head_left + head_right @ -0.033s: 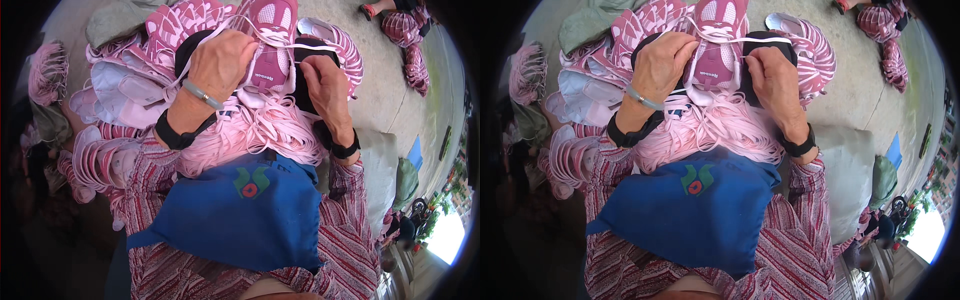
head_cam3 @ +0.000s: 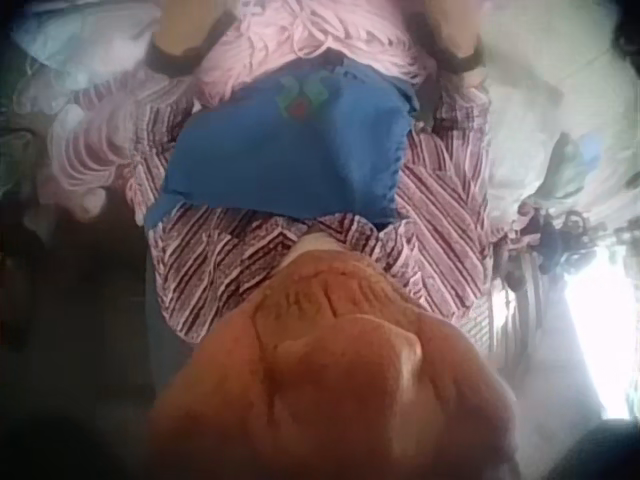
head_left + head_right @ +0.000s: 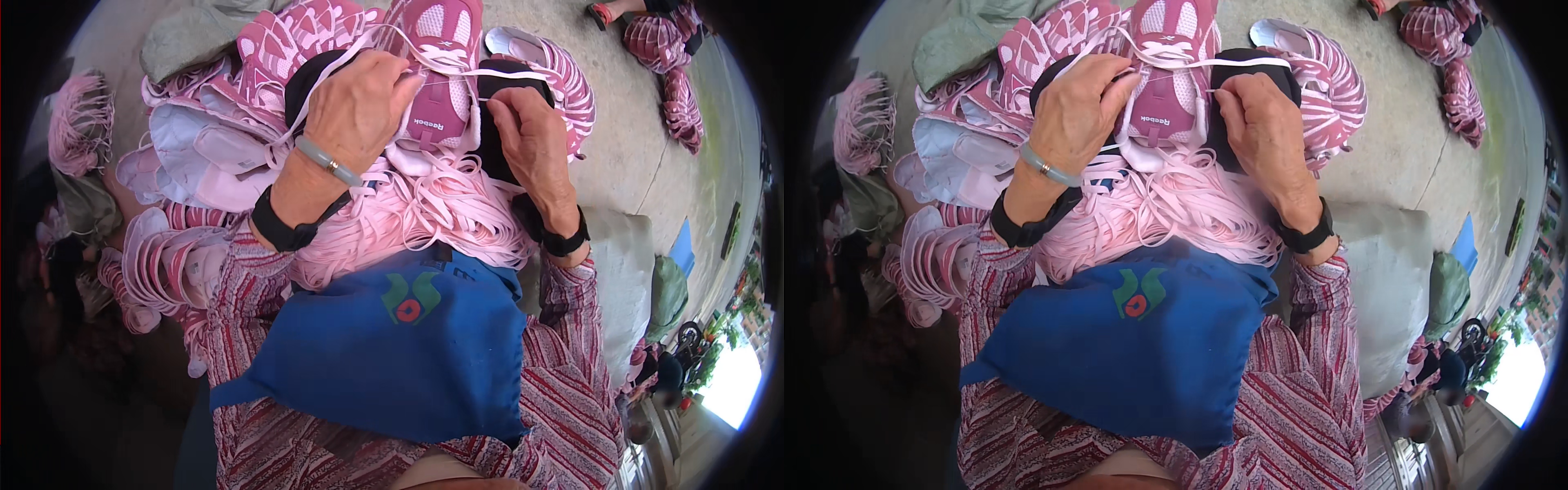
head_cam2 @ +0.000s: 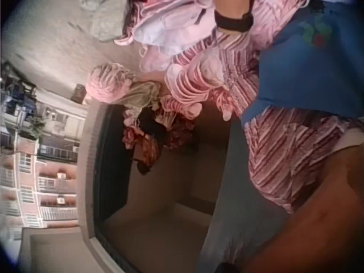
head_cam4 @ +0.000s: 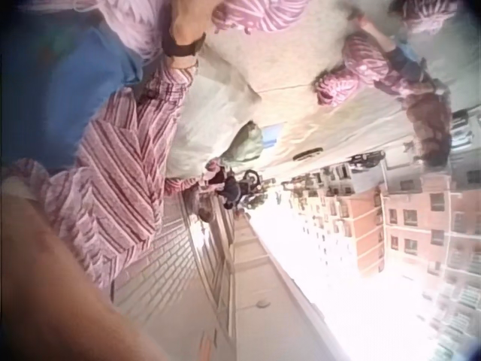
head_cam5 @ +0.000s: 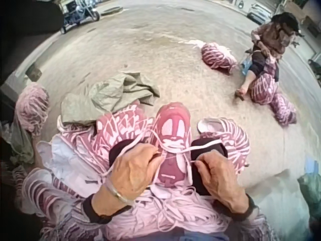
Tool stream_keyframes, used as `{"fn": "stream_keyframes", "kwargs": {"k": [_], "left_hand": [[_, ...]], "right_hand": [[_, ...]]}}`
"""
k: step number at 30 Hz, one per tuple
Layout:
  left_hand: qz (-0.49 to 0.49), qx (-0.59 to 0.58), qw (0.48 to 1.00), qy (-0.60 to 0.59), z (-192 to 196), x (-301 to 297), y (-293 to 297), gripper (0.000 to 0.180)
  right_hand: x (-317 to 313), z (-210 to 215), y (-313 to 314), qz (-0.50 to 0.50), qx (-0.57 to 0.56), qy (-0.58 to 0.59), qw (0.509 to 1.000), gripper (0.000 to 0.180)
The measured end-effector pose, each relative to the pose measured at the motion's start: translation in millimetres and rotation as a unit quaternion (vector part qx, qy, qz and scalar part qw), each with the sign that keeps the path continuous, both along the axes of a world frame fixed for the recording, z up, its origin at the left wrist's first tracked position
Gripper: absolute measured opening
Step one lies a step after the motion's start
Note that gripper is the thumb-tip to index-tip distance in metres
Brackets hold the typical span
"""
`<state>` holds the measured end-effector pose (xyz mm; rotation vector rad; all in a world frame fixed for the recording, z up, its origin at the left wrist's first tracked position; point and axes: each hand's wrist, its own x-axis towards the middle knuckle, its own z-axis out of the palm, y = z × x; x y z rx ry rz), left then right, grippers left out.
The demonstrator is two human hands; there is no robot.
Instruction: Lacing shoelaces into multiple pairs of pink sneakers.
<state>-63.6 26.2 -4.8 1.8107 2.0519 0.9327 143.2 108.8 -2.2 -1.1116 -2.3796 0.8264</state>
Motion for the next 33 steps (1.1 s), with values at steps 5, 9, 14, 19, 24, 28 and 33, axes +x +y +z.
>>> {"fn": "stream_keyframes", "kwargs": {"k": [5, 9, 14, 19, 24, 28, 33], "left_hand": [[-0.027, 0.009, 0.996, 0.084, 0.3, 9.1, -4.0, 0.027], [-0.012, 0.002, 0.995, 0.098, -4.7, 5.0, 1.9, 0.023], [-0.003, 0.03, 0.995, 0.096, -6.7, 4.9, 0.5, 0.021], [-0.02, 0.001, 0.994, 0.106, -1.8, 9.3, -1.2, 0.026], [-0.062, -0.018, 0.988, 0.143, 5.0, 9.4, 6.9, 0.022], [-0.089, 0.026, 0.972, 0.217, 4.9, 6.1, 15.0, 0.012], [-0.124, 0.131, 0.948, 0.261, 5.3, 1.7, 24.7, 0.004]], "right_hand": [[1.9, -4.0, 7.0, -0.023, 0.006, 0.052, 0.998, 0.009], [-2.2, -8.6, 17.1, -0.013, 0.031, 0.067, 0.997, 0.012], [-10.7, -14.6, 22.6, 0.038, 0.045, 0.074, 0.996, 0.016], [-9.9, -11.4, 29.4, 0.086, 0.012, 0.03, 0.996, 0.015], [-10.5, -2.5, 38.8, 0.119, 0.006, 0.014, 0.993, 0.015], [-18.9, 1.1, 39.0, 0.153, 0.077, -0.027, 0.985, 0.013], [-30.1, -2.8, 43.5, 0.167, 0.103, -0.019, 0.98, 0.011]]}}
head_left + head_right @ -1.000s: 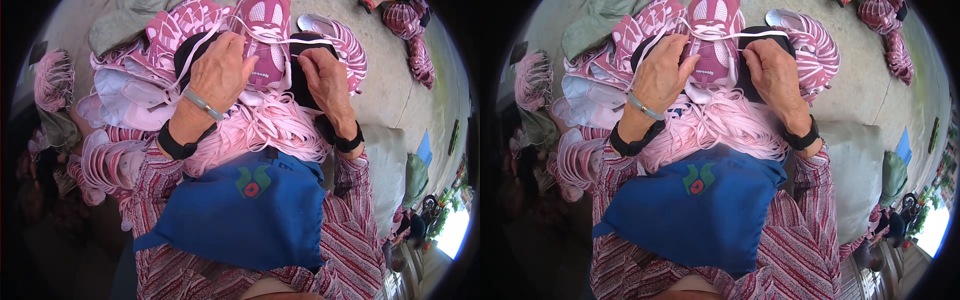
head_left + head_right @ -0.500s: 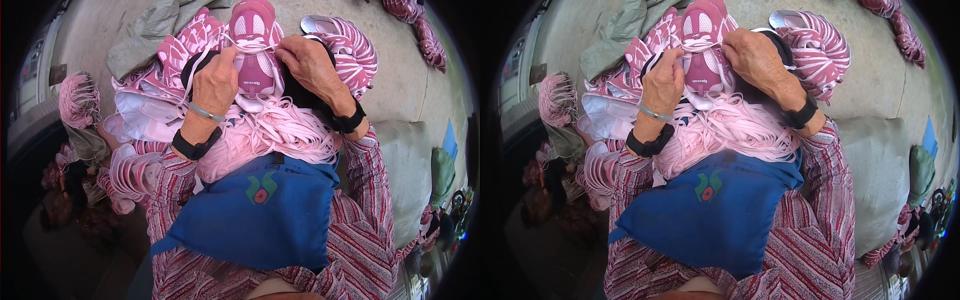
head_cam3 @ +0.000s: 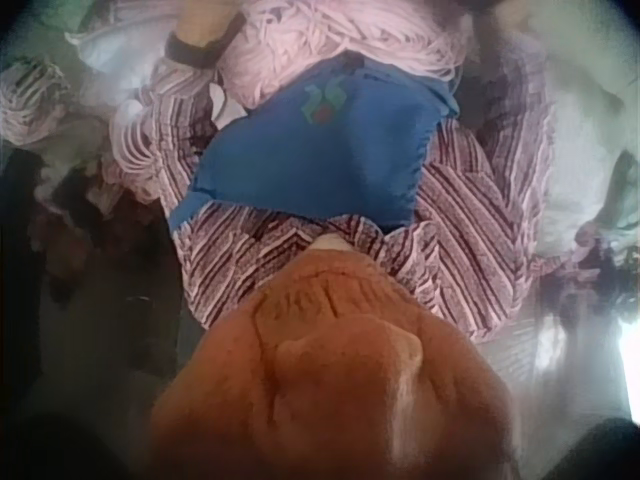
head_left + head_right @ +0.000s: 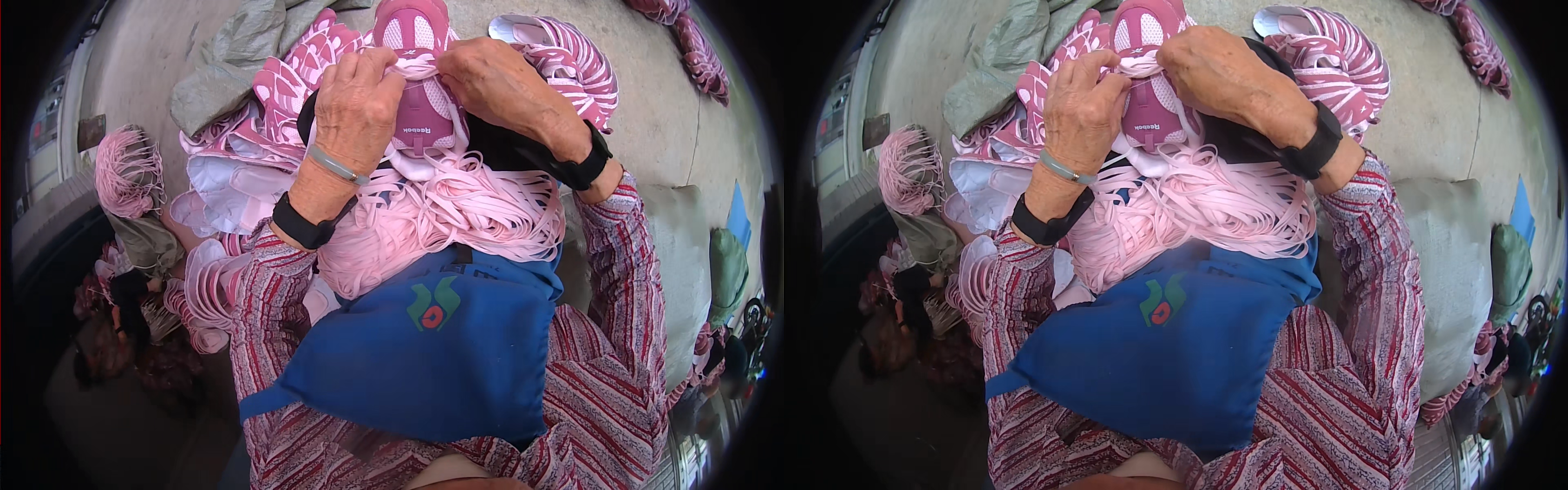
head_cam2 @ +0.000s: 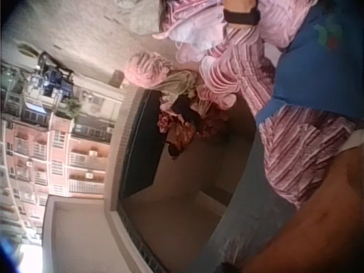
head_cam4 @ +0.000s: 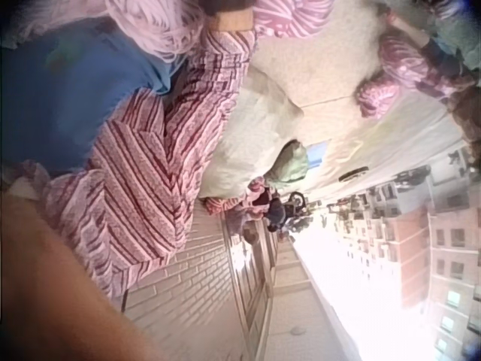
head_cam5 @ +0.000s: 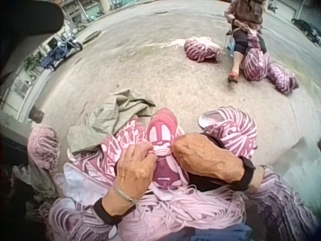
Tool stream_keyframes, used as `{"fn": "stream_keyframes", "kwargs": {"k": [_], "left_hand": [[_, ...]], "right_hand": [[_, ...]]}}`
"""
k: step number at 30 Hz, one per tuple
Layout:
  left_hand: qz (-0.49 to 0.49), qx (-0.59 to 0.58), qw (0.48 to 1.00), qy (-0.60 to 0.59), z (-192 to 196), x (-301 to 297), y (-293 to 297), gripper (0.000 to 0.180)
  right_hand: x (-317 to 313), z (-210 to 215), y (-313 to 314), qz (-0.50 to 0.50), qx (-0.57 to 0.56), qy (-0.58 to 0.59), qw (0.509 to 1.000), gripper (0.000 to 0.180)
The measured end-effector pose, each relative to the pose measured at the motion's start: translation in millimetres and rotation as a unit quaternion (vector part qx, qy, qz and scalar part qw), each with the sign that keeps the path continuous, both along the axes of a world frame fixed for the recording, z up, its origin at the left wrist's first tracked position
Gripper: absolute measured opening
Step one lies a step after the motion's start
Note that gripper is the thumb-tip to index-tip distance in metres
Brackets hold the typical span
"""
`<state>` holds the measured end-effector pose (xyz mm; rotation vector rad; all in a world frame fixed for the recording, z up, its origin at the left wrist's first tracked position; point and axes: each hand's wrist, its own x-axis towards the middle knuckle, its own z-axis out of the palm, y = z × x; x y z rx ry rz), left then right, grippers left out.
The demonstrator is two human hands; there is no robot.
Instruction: Lacing shoelaces into multiple pairs of pink sneakers.
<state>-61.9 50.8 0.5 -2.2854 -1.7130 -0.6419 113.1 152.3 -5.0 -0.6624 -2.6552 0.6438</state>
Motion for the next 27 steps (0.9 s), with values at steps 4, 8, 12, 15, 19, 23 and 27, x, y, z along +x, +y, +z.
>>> {"fn": "stream_keyframes", "kwargs": {"k": [4, 8, 12, 15, 19, 23, 27], "left_hand": [[-0.046, -0.017, 0.997, -0.066, 12.1, 5.7, -8.2, 0.014], [-0.015, -0.117, 0.962, -0.245, 18.3, 26.4, -36.7, 0.013], [0.009, -0.187, 0.927, -0.326, 12.8, 29.5, -44.3, 0.011], [-0.008, -0.159, 0.926, -0.343, 13.5, 24.0, -38.5, 0.01], [-0.021, -0.04, 0.965, -0.257, 28.5, 20.0, -36.7, 0.011], [-0.017, -0.036, 0.963, -0.267, 41.2, 26.3, -47.0, 0.01], [0.054, -0.208, 0.87, -0.444, 27.5, 39.4, -39.9, 0.011]], "right_hand": [[-0.7, -5.3, 8.3, 0.039, 0.006, -0.044, 0.998, 0.015], [13.7, -2.9, -6.3, -0.022, -0.125, 0.052, 0.99, 0.024], [24.4, 6.1, -35.4, -0.114, -0.033, 0.075, 0.99, 0.033], [16.6, 9.0, -49.0, -0.118, -0.04, -0.03, 0.992, 0.036], [2.0, 4.9, -53.1, -0.111, -0.039, -0.117, 0.986, 0.027], [8.1, -2.3, -44.9, -0.116, -0.043, -0.034, 0.992, 0.02], [20.2, -9.0, -36.0, -0.074, -0.099, 0.074, 0.99, 0.02]]}}
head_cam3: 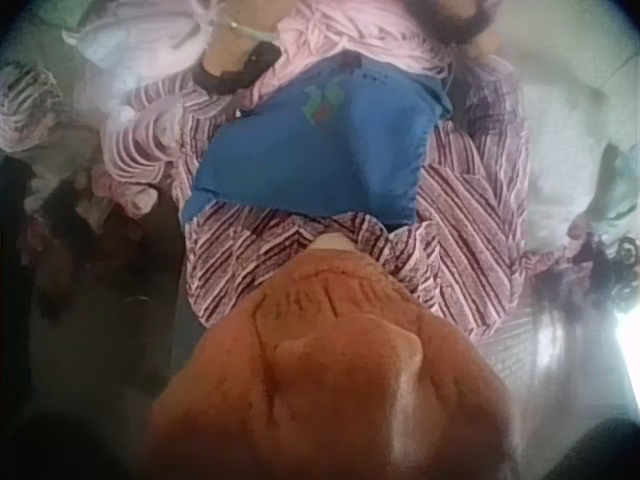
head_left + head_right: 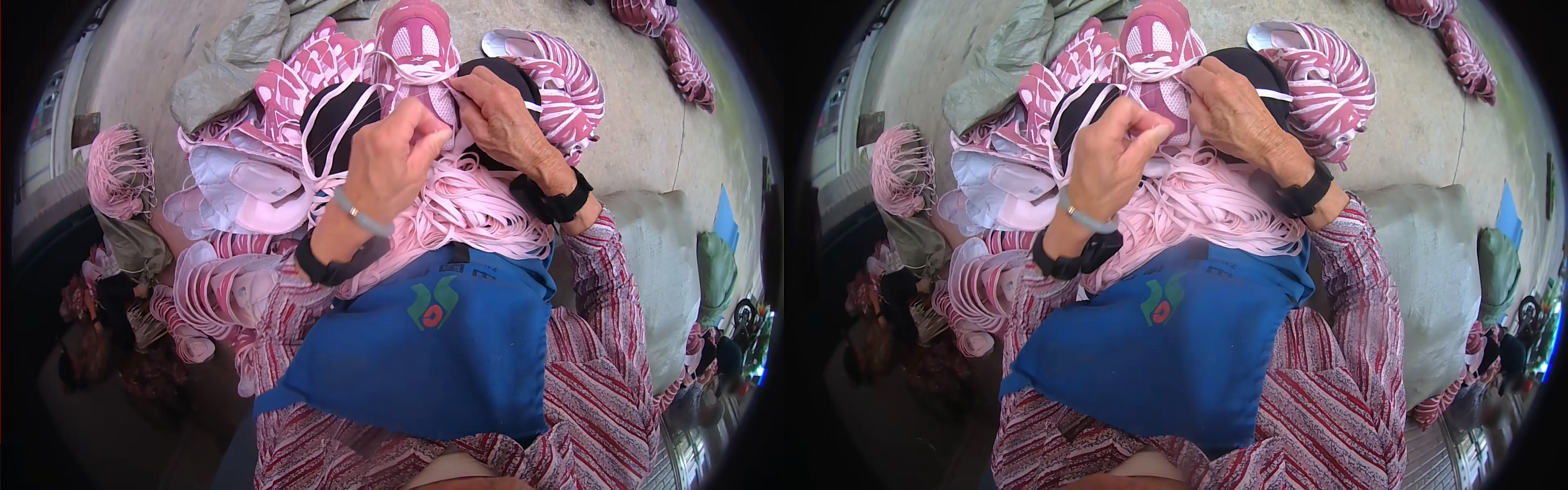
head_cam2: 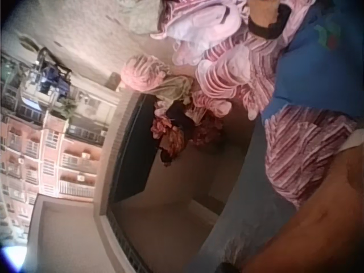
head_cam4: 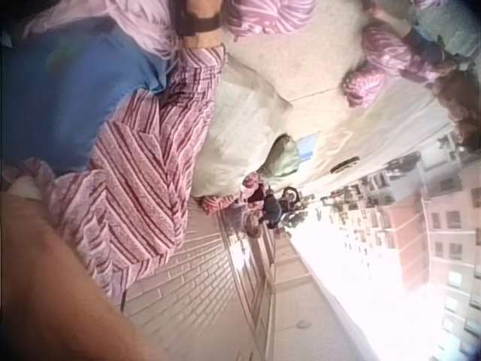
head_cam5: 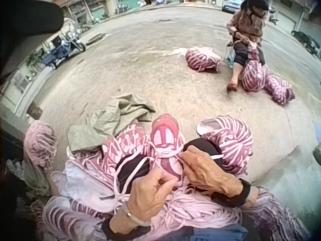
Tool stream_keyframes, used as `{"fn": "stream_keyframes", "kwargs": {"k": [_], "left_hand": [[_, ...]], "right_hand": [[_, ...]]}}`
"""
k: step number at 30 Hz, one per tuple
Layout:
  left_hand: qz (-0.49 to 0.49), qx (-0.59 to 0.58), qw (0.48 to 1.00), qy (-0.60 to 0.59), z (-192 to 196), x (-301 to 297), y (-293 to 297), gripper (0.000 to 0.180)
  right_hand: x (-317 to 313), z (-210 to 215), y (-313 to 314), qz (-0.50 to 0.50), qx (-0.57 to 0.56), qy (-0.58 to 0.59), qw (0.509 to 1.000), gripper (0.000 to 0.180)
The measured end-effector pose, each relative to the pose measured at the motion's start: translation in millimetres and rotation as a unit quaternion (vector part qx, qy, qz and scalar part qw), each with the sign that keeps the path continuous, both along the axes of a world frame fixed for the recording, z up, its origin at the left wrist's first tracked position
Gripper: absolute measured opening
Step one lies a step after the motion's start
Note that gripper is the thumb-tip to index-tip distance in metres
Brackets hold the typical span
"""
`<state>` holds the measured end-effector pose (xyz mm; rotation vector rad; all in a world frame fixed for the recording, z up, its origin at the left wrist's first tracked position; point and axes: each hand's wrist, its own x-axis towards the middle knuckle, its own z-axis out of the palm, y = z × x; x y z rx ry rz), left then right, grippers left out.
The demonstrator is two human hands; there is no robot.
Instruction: Lacing shoelaces into multiple pairs of pink sneakers.
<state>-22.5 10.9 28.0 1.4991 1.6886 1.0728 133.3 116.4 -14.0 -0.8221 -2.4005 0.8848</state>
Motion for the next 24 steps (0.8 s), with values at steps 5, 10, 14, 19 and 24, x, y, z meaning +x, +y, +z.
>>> {"fn": "stream_keyframes", "kwargs": {"k": [5, 10, 14, 19, 24], "left_hand": [[0.014, -0.044, 0.99, 0.134, -28.7, 5.7, 21.3, 0.009], [0.033, 0.034, 0.967, 0.249, -36.8, 8.5, 26.7, 0.013], [0.035, 0.01, 0.969, 0.244, -36.3, 5.8, 34.3, 0.016], [0.051, -0.005, 0.966, 0.253, -40.7, 5.7, 39.4, 0.014], [0.03, 0.015, 0.988, 0.149, -33.9, 3.2, 40.1, 0.012]], "right_hand": [[1.8, -3.4, 1.9, -0.015, -0.061, 0.039, 0.997, 0.021], [-1.9, 0.9, -5.5, -0.02, -0.066, 0.099, 0.993, 0.018], [-7.6, 1.6, -4.3, 0.003, -0.007, 0.089, 0.996, 0.014], [-5.0, -9.0, -4.0, 0.004, 0.027, 0.073, 0.997, 0.021], [-4.7, -13.2, -10.2, -0.035, 0.029, 0.055, 0.997, 0.026]]}}
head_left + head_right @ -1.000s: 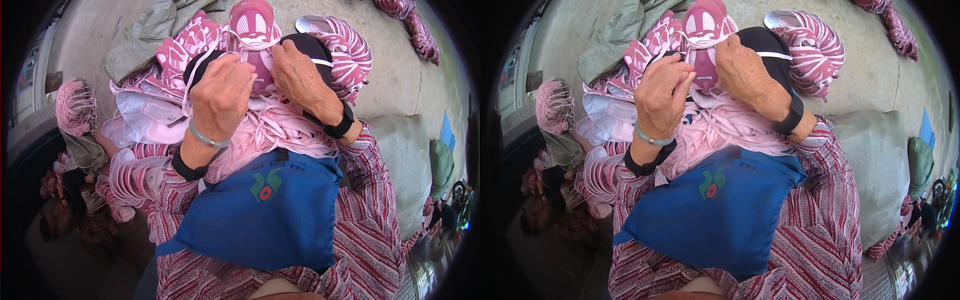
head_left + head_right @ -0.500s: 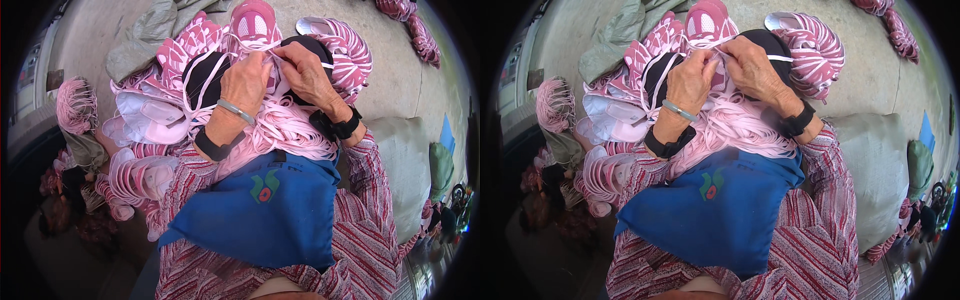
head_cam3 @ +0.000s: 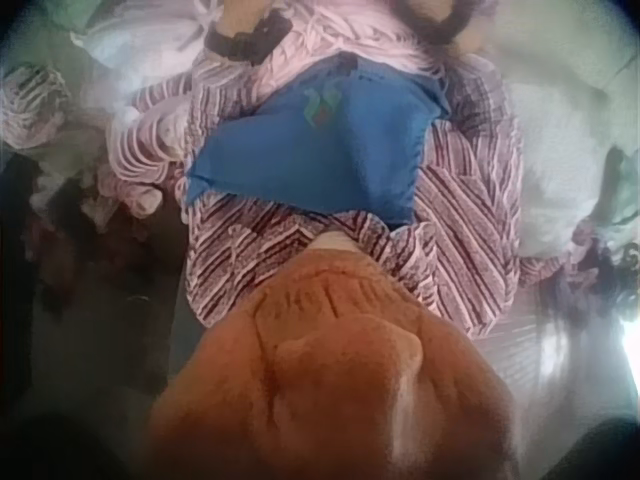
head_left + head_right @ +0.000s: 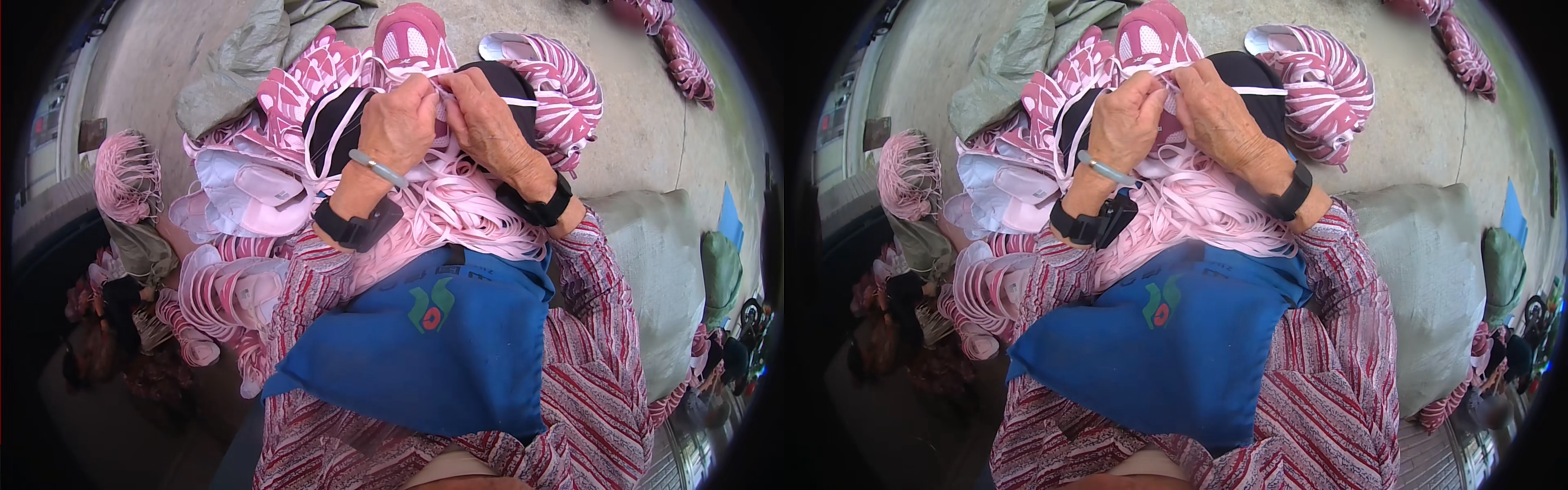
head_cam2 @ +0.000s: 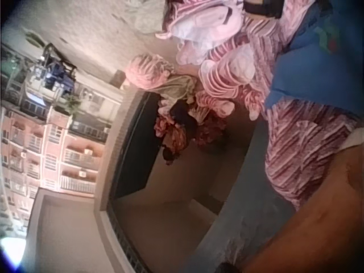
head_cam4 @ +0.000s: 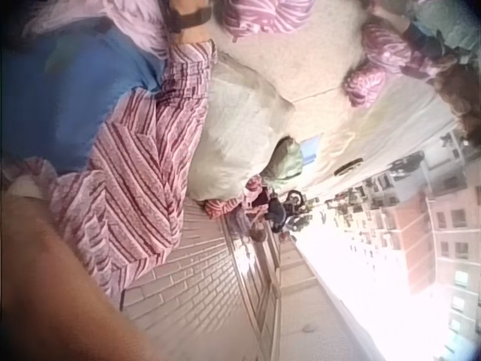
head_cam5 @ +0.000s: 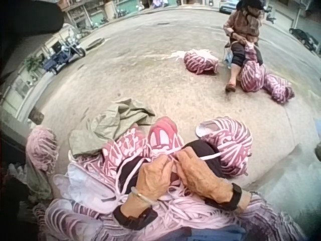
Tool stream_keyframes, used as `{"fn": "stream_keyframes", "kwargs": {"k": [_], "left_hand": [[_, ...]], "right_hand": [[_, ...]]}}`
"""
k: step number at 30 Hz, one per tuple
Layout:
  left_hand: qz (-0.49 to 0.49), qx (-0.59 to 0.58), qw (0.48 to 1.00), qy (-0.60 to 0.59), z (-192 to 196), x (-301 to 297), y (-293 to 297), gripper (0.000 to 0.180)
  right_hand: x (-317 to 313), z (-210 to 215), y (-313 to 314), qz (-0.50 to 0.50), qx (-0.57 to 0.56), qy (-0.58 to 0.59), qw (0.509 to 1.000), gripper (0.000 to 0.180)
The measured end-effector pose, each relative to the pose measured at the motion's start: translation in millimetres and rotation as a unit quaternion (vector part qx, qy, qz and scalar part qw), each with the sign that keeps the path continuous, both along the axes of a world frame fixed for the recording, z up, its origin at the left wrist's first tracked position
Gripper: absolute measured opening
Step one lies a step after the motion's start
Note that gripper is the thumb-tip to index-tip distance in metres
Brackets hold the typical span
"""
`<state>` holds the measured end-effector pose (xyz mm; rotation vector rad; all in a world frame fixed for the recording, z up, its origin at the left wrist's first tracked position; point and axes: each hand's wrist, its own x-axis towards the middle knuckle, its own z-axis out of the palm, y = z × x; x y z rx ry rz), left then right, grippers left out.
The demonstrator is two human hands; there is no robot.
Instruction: Lacing shoelaces into multiple pairs of pink sneakers.
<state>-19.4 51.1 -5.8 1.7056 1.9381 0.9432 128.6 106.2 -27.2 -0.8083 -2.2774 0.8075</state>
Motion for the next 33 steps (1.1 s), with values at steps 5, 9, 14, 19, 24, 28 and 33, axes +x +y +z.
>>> {"fn": "stream_keyframes", "kwargs": {"k": [5, 9, 14, 19, 24, 28, 33], "left_hand": [[-0.126, -0.14, 0.915, -0.358, 60.9, -11.1, -44.0, 0.015], [-0.358, -0.206, 0.742, -0.528, 100.0, 16.7, -83.5, 0.011], [-0.412, -0.199, 0.708, -0.538, 90.6, 35.7, -85.8, 0.009], [-0.257, -0.382, 0.743, -0.485, 70.0, -9.4, -96.2, 0.022], [0.023, -0.215, 0.62, -0.755, 15.9, 32.7, -47.4, 0.044], [-0.166, -0.061, 0.359, -0.916, 5.2, 22.6, -20.4, 0.04], [-0.224, -0.238, 0.812, -0.483, 39.1, -2.5, -84.2, 0.035]], "right_hand": [[12.1, 36.3, -14.7, -0.025, -0.023, 0.016, 0.999, 0.034], [13.3, 49.2, -37.1, 0.157, 0.126, -0.037, 0.979, 0.034], [16.9, 57.9, -43.0, 0.241, -0.067, 0.061, 0.966, 0.019], [77.1, 154.3, -21.3, 0.302, -0.435, 0.238, 0.814, 0.027], [63.7, 183.6, -50.1, 0.592, -0.365, 0.426, 0.579, 0.036], [60.8, 162.5, -62.0, 0.5, -0.408, 0.263, 0.718, 0.036], [85.9, 132.8, -46.9, 0.092, -0.408, -0.044, 0.907, 0.033]]}}
